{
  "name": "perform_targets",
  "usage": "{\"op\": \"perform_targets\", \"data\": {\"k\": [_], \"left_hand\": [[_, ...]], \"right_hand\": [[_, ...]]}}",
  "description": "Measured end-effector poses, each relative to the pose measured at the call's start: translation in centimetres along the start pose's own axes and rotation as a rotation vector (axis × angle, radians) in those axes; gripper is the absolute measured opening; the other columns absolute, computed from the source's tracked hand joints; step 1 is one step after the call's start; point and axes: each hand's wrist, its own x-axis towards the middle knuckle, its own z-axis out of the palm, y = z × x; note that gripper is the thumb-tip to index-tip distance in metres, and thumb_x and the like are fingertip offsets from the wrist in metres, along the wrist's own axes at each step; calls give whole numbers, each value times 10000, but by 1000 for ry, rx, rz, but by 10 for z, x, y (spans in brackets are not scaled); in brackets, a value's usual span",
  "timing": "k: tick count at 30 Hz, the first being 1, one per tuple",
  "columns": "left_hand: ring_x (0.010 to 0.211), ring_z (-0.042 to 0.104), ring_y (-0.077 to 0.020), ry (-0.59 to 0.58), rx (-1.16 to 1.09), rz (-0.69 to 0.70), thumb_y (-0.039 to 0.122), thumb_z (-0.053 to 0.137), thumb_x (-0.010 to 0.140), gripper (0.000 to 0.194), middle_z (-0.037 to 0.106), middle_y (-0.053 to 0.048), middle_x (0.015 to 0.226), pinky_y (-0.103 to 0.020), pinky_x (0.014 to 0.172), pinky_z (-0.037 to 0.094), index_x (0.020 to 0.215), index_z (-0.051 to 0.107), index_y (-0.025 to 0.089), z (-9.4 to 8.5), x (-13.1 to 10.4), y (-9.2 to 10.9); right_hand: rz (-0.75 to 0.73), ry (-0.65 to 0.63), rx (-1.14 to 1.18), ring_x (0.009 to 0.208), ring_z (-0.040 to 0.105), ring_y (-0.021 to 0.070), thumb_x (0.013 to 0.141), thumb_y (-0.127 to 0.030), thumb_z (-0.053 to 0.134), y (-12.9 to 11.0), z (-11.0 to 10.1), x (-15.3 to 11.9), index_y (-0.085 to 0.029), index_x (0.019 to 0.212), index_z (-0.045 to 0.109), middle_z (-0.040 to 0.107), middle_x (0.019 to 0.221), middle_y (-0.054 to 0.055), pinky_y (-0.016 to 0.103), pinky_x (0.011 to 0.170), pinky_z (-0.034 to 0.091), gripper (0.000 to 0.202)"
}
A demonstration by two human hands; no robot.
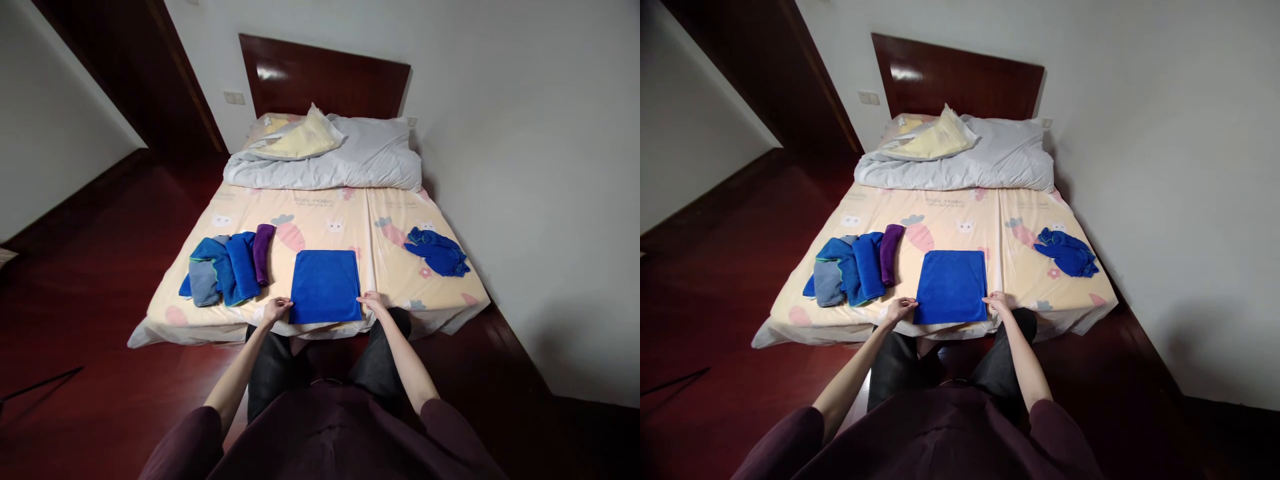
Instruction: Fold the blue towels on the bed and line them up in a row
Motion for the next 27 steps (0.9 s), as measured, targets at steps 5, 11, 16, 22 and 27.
{"op": "perform_targets", "data": {"k": [5,11,16,22,27], "left_hand": [[959,787,-286,32,-24,37,476,897,591,401,822,-122,1002,-323,811,597,814,726,191,3,28,18],[977,789,-296,59,35,22,494,885,642,397,825,-90,898,-329,838,601,876,756,200,5,65,43],[1006,788,-293,113,79,4,471,883,697,377,829,-115,958,-336,849,615,917,774,185,9,104,67],[1013,787,-283,130,78,-1,427,869,711,386,830,-111,984,-337,898,605,997,785,181,17,153,85],[980,789,-288,154,124,46,395,835,757,360,828,-128,966,-338,899,586,1028,801,160,22,182,95]], "right_hand": [[26,-1,34,500,370,67,518,-422,923,-12,3,28,-234,652,458,444,541,-90,209,488,301,518],[15,10,39,521,376,78,501,-455,900,-23,8,67,-242,646,445,436,554,-82,224,492,311,523],[10,29,9,495,354,81,518,-478,906,-34,13,104,-250,626,424,407,508,-82,228,462,294,544],[-15,79,-35,498,444,106,553,-504,908,-47,24,147,-251,638,459,460,511,-69,228,455,363,522],[-57,138,-87,524,533,137,573,-553,891,-56,34,180,-244,668,510,520,525,-55,234,464,417,499]]}}
